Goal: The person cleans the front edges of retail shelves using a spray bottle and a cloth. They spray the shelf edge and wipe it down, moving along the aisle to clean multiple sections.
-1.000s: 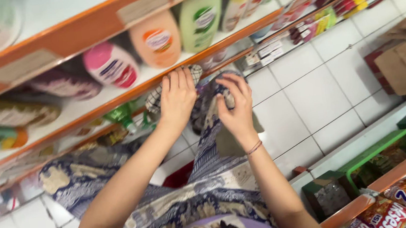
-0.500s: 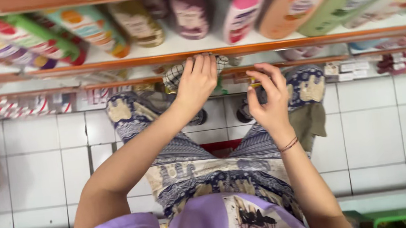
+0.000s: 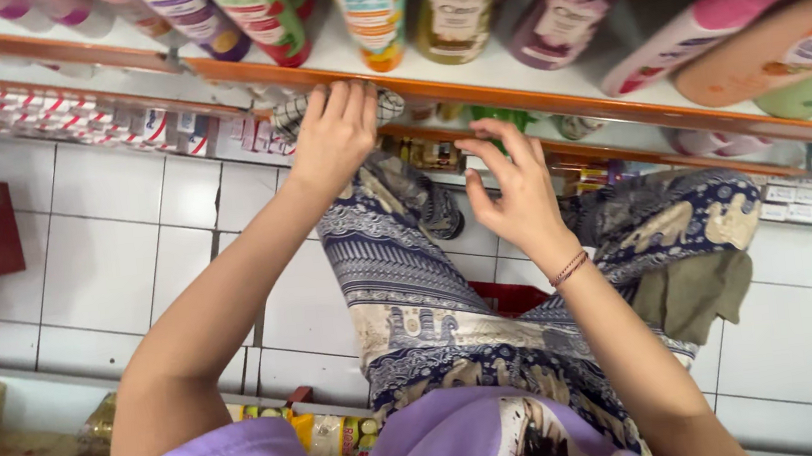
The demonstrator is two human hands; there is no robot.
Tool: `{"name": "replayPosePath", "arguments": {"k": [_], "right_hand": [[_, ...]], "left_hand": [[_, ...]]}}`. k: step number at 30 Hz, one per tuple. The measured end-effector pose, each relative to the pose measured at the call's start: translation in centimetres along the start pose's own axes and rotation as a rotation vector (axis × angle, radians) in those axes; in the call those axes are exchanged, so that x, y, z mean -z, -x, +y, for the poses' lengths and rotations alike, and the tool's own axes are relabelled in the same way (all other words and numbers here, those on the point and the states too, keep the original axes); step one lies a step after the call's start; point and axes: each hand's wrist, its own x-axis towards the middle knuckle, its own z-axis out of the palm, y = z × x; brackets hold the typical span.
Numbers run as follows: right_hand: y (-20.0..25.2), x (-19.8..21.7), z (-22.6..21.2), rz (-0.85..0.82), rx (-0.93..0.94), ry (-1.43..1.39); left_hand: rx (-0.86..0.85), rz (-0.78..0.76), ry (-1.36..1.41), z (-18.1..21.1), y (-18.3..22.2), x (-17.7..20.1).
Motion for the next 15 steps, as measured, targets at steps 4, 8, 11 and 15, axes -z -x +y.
{"name": "replayPosePath", "arguments": {"k": [4,8,11,15], "right_hand": [[-0.9,-1.5,-0.7,-0.049,0.033,0.006],[-1.1,-2.3,-0.8,-0.078,0.031,0.008],[-1.0,-2.8,-0.7,-0.107,0.027,0.004],[-0.6,-3.2,-0.8,-0.147,-0.005,0.02]], "left_hand": [[0.025,0.012,-0.008,-3.0,2.2,-1.1],[0.051,-0.008,0.01,-5.9,4.2,-2.0],[0.065,0.038,-0.029,-7.6,5.5,-2.7],[0.096,0.082,-0.042,-8.6,6.6,-3.5]]}}
